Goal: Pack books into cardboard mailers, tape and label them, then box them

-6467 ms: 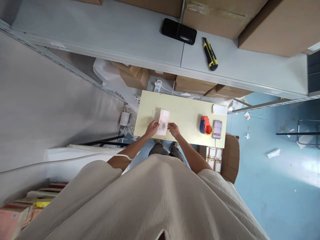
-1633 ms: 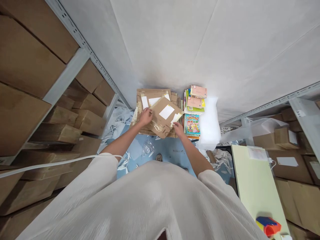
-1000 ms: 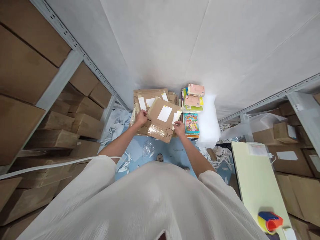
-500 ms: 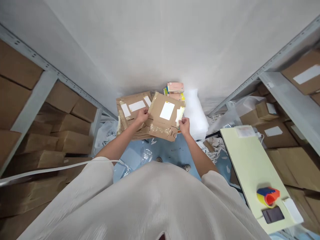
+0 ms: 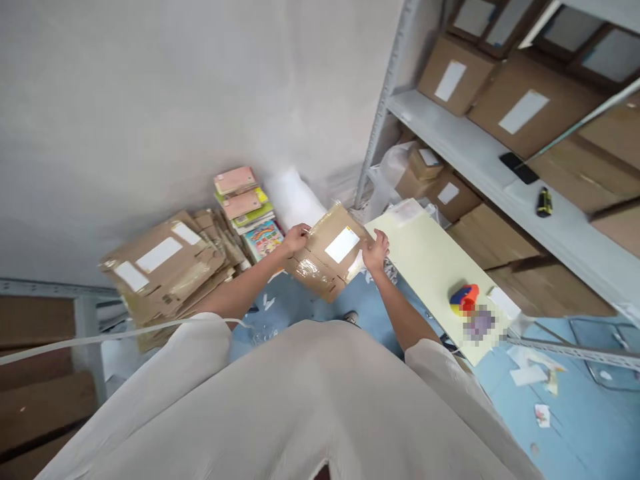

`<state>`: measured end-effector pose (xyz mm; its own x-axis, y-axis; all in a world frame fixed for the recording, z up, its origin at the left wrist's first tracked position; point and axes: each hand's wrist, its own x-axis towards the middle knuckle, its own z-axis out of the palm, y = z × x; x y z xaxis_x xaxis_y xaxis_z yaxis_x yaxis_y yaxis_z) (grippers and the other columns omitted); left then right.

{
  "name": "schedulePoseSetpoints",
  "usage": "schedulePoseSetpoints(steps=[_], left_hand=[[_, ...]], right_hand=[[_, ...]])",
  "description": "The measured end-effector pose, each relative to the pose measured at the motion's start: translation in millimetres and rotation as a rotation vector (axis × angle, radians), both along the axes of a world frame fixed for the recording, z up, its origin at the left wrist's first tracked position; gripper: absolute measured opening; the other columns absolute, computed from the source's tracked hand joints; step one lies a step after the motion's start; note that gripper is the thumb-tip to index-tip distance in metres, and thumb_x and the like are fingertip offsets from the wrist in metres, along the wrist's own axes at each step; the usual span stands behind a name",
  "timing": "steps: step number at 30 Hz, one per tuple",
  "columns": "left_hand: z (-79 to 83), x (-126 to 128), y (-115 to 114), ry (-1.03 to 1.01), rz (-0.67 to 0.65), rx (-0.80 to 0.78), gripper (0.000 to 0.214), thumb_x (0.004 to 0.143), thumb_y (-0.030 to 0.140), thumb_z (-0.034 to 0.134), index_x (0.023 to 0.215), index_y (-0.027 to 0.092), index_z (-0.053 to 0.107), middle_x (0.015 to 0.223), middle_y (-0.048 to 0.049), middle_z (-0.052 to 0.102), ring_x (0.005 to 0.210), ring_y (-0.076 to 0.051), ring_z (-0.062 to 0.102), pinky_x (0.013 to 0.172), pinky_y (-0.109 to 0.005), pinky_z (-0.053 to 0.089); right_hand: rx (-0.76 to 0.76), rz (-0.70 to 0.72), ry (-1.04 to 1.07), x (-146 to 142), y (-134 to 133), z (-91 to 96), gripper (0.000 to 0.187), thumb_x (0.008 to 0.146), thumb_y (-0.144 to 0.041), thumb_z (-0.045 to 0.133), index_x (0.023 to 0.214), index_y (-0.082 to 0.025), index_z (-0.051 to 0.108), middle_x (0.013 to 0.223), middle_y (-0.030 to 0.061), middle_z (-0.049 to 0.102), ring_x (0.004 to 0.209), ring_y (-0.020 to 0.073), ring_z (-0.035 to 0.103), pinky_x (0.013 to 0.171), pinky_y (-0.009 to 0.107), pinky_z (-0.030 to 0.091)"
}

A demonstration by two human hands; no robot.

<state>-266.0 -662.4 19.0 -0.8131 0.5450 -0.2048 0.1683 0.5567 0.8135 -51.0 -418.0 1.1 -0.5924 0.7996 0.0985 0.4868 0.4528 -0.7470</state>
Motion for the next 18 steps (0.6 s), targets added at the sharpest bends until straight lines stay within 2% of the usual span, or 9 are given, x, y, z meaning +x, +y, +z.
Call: schedulePoseSetpoints(steps=[4, 7, 9, 12, 18], left_hand=[[9.6, 27, 92, 0.107, -0.232, -0.214, 0.039, 0.084, 0.018, 0.074, 0.121, 0.027, 0.083, 0.116, -0.0056, 0.086, 0.116, -0.032, 0.078, 0.104, -0.042, 0.060], [15.7, 48, 154, 0.166, -0.406, -0.292, 0.038, 0.087, 0.017, 0.072, 0.122, 0.026, 0.084, 0.119, -0.0067, 0.086, 0.121, -0.035, 0.077, 0.108, -0.048, 0.059], [17.5, 61, 192, 0.186, -0.504, -0.311, 0.037, 0.089, 0.018, 0.071, 0.123, 0.027, 0.083, 0.117, -0.0060, 0.086, 0.122, -0.035, 0.076, 0.109, -0.049, 0.058], [17.4, 78, 241, 0.197, -0.626, -0.322, 0.038, 0.092, 0.019, 0.069, 0.127, 0.028, 0.082, 0.119, -0.0061, 0.086, 0.126, -0.034, 0.075, 0.113, -0.049, 0.055], [11.3, 102, 323, 0.162, -0.821, -0.296, 0.036, 0.095, 0.018, 0.070, 0.127, 0.028, 0.081, 0.126, -0.0091, 0.085, 0.133, -0.036, 0.074, 0.121, -0.053, 0.048]], right_hand=[[-0.087, -0.002, -0.014, 46, 61, 0.5, 0.050, 0.099, -0.042, 0.061, 0.145, -0.025, 0.069, 0.149, 0.0157, 0.073, 0.145, 0.0370, 0.059, 0.130, 0.061, 0.036], [-0.209, -0.089, 0.026, 81, 96, -4.1, 0.042, 0.098, -0.047, 0.067, 0.134, -0.027, 0.075, 0.129, 0.0103, 0.081, 0.127, 0.0320, 0.070, 0.125, 0.052, 0.043], [-0.250, -0.183, 0.048, 104, 116, -7.6, 0.042, 0.095, -0.049, 0.069, 0.130, -0.027, 0.076, 0.129, 0.0099, 0.081, 0.120, 0.0304, 0.072, 0.121, 0.050, 0.047], [-0.287, -0.302, 0.068, 134, 139, -11.9, 0.042, 0.093, -0.052, 0.069, 0.126, -0.027, 0.077, 0.131, 0.0110, 0.080, 0.117, 0.0306, 0.072, 0.116, 0.049, 0.051], [-0.357, -0.438, 0.069, 174, 173, -15.8, 0.036, 0.096, -0.059, 0.058, 0.104, -0.027, 0.075, 0.107, 0.0082, 0.083, 0.103, 0.0299, 0.071, 0.100, 0.044, 0.056]])
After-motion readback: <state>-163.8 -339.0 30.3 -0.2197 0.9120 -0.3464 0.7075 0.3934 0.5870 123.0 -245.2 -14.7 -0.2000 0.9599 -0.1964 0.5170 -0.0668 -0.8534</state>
